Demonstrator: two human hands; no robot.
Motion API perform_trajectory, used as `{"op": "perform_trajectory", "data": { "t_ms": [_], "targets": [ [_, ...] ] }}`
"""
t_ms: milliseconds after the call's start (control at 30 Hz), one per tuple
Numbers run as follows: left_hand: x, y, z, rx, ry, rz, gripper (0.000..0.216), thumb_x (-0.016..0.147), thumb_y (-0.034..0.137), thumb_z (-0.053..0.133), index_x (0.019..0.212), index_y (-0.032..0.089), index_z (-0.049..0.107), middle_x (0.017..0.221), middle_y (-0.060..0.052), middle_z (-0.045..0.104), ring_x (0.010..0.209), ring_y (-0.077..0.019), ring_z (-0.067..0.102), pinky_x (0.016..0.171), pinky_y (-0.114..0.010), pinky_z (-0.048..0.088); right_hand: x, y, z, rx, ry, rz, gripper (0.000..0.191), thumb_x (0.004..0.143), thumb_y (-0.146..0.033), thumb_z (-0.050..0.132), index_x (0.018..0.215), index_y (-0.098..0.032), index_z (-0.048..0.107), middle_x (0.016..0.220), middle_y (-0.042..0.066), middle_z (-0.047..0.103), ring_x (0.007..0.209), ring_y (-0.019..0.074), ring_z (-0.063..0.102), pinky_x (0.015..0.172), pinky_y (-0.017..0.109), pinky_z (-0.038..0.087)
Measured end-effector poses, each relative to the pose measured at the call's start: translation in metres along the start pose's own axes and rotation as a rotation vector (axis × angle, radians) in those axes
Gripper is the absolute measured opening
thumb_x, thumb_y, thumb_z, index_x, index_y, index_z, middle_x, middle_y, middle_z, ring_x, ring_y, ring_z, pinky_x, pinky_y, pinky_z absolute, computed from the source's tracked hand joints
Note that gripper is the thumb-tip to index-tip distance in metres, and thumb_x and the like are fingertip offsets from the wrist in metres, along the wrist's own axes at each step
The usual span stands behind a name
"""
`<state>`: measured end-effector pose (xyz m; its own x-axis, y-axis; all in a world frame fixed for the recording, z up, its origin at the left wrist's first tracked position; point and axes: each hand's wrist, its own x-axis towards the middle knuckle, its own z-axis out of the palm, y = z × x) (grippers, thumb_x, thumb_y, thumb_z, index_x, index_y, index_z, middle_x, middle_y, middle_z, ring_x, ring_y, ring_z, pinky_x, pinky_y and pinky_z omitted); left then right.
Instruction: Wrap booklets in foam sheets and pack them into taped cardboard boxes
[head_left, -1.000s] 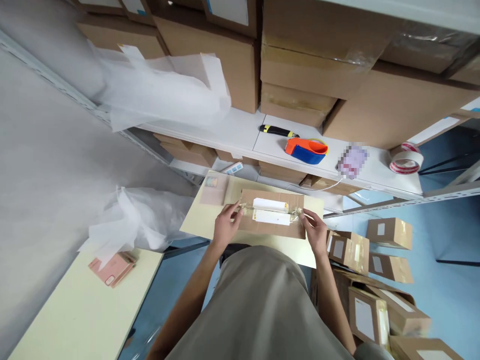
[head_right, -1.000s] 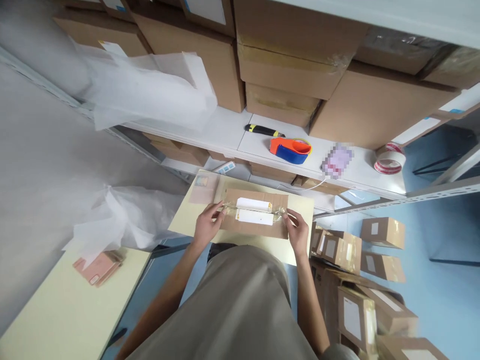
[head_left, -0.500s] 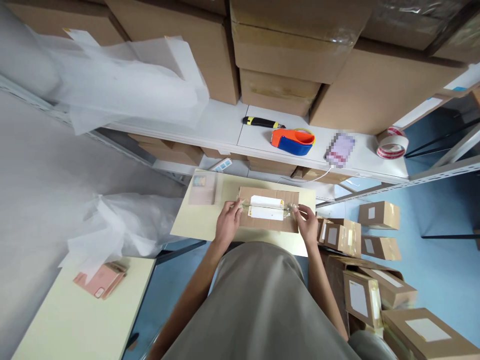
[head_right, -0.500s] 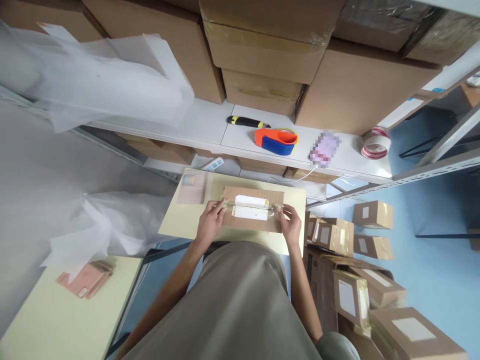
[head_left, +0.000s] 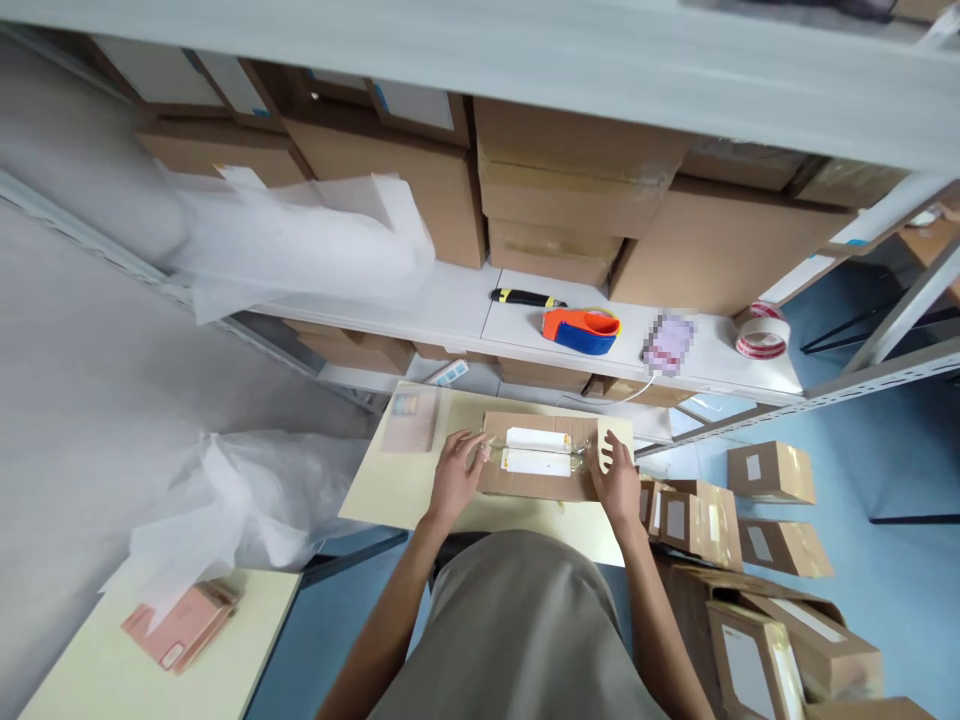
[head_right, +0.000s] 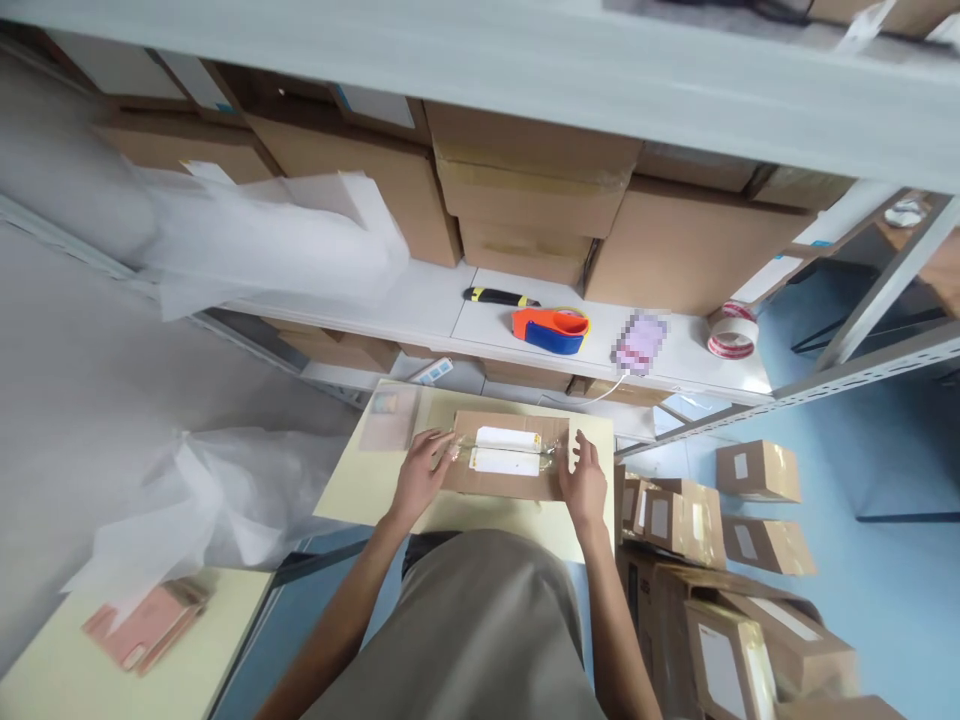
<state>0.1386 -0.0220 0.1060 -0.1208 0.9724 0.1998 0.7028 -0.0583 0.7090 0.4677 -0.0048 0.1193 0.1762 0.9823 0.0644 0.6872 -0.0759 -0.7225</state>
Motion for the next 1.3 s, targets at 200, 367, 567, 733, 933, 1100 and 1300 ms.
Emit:
{"op": "perform_trajectory", "data": {
  "t_ms": [200,367,567,733,933,1100,1300],
  "targets": [
    [0.061,0.057,-0.014,-0.049,0.107,0.149,0.031,0.111,0.041,0.058,0.129,0.024,0.076,0.142,-0.014,0.07,0.136,-0.0302,0.067,0.12,-0.052,0.055,0.062,-0.071,-0.029,-0.084,0.182,-0.371,0.046,0.112,-0.045,0.05,0.149,-0.021,0.065,0.144,0.021,0.071,0.132,0.0359,0.069,0.114,0.056,0.056],
    [0.12,0.127,-0.018,-0.136,0.115,0.357,0.027,0.113,0.038,0.058,0.128,0.025,0.076,0.141,-0.011,0.071,0.137,-0.0265,0.066,0.123,-0.048,0.052,0.142,-0.126,-0.033,-0.224,0.166,-0.487,0.048,0.107,-0.04,0.059,0.15,-0.018,0.061,0.15,0.025,0.065,0.137,0.0402,0.06,0.12,0.061,0.046],
    [0.143,0.165,-0.009,-0.183,0.122,0.448,0.024,0.111,0.033,0.061,0.126,0.024,0.077,0.138,-0.011,0.073,0.135,-0.0269,0.067,0.123,-0.049,0.053,0.192,-0.154,-0.017,-0.346,0.072,-0.487,0.048,0.105,-0.036,0.066,0.143,-0.009,0.057,0.138,0.03,0.069,0.131,0.0385,0.059,0.119,0.059,0.041],
    [0.124,0.154,-0.006,-0.29,0.116,0.397,0.024,0.111,0.034,0.06,0.128,0.025,0.075,0.136,-0.011,0.075,0.133,-0.0259,0.069,0.12,-0.047,0.055,0.181,-0.144,-0.015,-0.38,0.031,-0.485,0.048,0.108,-0.037,0.064,0.146,-0.01,0.053,0.138,0.03,0.069,0.126,0.038,0.064,0.113,0.056,0.048],
    [0.062,0.127,-0.003,-0.51,0.082,0.115,0.026,0.109,0.039,0.064,0.129,0.025,0.071,0.126,-0.009,0.079,0.113,-0.0232,0.078,0.107,-0.042,0.063,0.098,-0.123,-0.017,-0.019,0.015,-0.489,0.054,0.108,-0.058,0.063,0.144,-0.019,0.054,0.133,0.021,0.072,0.117,0.036,0.073,0.097,0.048,0.061],
    [0.007,0.128,-0.01,-0.682,0.063,0.046,0.026,0.104,0.043,0.074,0.122,0.024,0.071,0.12,-0.008,0.08,0.109,-0.0211,0.079,0.103,-0.037,0.065,0.026,-0.122,-0.017,0.274,-0.114,-0.367,0.049,0.103,-0.063,0.069,0.128,-0.021,0.062,0.116,0.012,0.077,0.098,0.0275,0.075,0.089,0.041,0.063],
    [-0.02,0.137,-0.031,-0.63,0.123,0.034,0.019,0.102,0.042,0.076,0.107,0.024,0.072,0.106,-0.006,0.078,0.098,-0.0203,0.077,0.091,-0.035,0.065,-0.012,-0.126,-0.01,0.405,-0.235,-0.3,0.047,0.099,-0.063,0.073,0.125,-0.025,0.063,0.119,0.012,0.078,0.105,0.0273,0.076,0.094,0.043,0.064]
  ]
}}
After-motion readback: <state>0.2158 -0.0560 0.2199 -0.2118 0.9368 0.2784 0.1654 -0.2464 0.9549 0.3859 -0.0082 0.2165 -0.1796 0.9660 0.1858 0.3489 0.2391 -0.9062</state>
